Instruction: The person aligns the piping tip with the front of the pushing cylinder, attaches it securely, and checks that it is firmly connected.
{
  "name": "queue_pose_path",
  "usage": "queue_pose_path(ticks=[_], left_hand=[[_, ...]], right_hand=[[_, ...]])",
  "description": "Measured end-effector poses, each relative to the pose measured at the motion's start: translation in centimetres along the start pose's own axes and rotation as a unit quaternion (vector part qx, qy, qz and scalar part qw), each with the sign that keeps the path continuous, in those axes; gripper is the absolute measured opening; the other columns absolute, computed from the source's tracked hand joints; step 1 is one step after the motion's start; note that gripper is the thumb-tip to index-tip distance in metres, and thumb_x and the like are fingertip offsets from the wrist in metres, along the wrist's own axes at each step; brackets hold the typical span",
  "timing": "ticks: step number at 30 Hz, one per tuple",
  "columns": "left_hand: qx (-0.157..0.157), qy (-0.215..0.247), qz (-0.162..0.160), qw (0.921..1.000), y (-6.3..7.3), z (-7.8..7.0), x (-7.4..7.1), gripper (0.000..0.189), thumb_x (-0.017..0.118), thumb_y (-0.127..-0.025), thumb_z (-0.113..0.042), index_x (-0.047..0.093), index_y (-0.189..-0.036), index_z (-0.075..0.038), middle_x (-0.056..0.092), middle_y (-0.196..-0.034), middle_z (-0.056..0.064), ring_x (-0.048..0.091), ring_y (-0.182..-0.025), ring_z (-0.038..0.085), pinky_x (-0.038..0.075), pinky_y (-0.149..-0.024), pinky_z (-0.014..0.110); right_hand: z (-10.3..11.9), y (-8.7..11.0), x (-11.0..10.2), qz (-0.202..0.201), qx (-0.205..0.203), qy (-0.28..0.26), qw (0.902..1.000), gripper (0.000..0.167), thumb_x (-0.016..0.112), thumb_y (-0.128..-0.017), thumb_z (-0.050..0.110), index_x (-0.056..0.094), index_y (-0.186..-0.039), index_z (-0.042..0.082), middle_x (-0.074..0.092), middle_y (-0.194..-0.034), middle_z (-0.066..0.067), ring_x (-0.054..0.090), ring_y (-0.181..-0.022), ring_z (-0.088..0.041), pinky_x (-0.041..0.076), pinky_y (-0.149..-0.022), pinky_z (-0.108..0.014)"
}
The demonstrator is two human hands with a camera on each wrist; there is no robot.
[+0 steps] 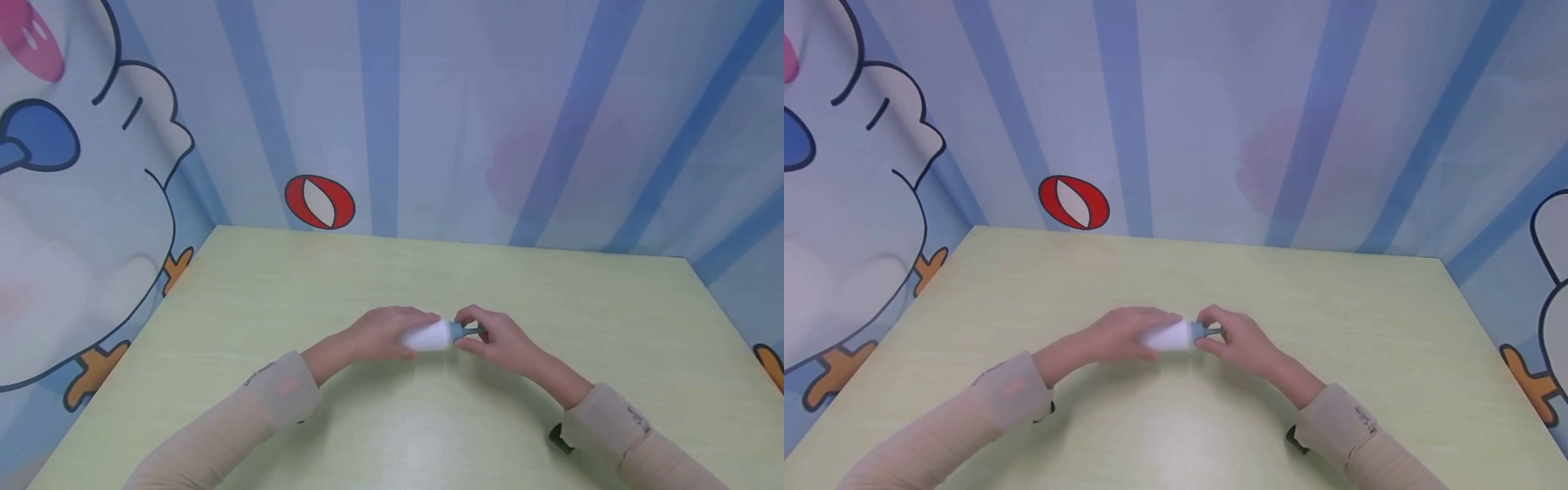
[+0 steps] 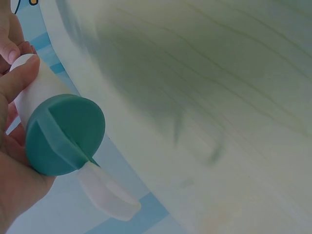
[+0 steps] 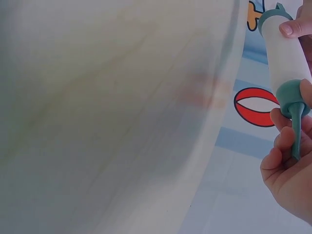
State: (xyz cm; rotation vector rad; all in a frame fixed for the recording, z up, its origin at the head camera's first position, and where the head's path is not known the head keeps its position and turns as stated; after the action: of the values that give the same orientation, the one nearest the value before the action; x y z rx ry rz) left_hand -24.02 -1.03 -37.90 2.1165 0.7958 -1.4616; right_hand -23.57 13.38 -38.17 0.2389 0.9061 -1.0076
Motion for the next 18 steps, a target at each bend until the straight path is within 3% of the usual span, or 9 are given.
queue_pose_path(ticks=[7, 15, 18], left_hand=[[0.0, -0.003, -0.004, 1.0, 0.27, -0.21, -0.07, 0.062, 0.07, -0.075, -0.023, 0.044, -0.13, -0.02, 0.052, -0.126, 0.0, 0.051, -0.109, 0.016, 0.044, -0.084, 0.035], [0.006, -0.023, -0.012, 0.9996, 0.62, -0.59, -0.15, 0.061, 0.069, -0.076, -0.023, 0.043, -0.13, -0.021, 0.052, -0.125, 0.001, 0.053, -0.107, 0.018, 0.046, -0.081, 0.035], [0.009, -0.026, -0.015, 0.9995, 0.66, -0.62, -0.14, 0.061, 0.069, -0.076, -0.023, 0.043, -0.131, -0.021, 0.052, -0.125, 0.001, 0.053, -0.107, 0.018, 0.046, -0.081, 0.035]], right_hand=[[0.08, 0.04, 0.11, 0.006, 0.002, -0.006, 1.0, 0.026, 0.064, -0.08, 0.023, 0.055, -0.101, 0.011, 0.065, -0.092, -0.007, 0.035, -0.049, -0.002, 0.035, -0.046, -0.018], [0.07, 0.04, 0.34, 0.019, 0.016, -0.044, 0.9987, 0.024, 0.06, -0.083, 0.023, 0.055, -0.102, 0.008, 0.065, -0.092, -0.011, 0.05, -0.057, -0.005, 0.043, -0.051, -0.021], [0.02, 0.02, 0.37, 0.015, 0.015, -0.045, 0.9988, 0.023, 0.059, -0.084, 0.021, 0.055, -0.102, 0.008, 0.065, -0.088, -0.01, 0.048, -0.055, -0.004, 0.042, -0.049, -0.02]])
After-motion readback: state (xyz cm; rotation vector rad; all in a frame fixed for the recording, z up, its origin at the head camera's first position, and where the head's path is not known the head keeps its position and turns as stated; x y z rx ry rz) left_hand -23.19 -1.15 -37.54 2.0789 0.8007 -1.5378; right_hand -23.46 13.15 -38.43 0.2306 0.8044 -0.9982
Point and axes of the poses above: each hand's wrist, its own y-axis away from the middle knuckle, its own x-axis out of the palm, z = x × y, the point moved 7 cm from there along -y, towards the middle knuckle
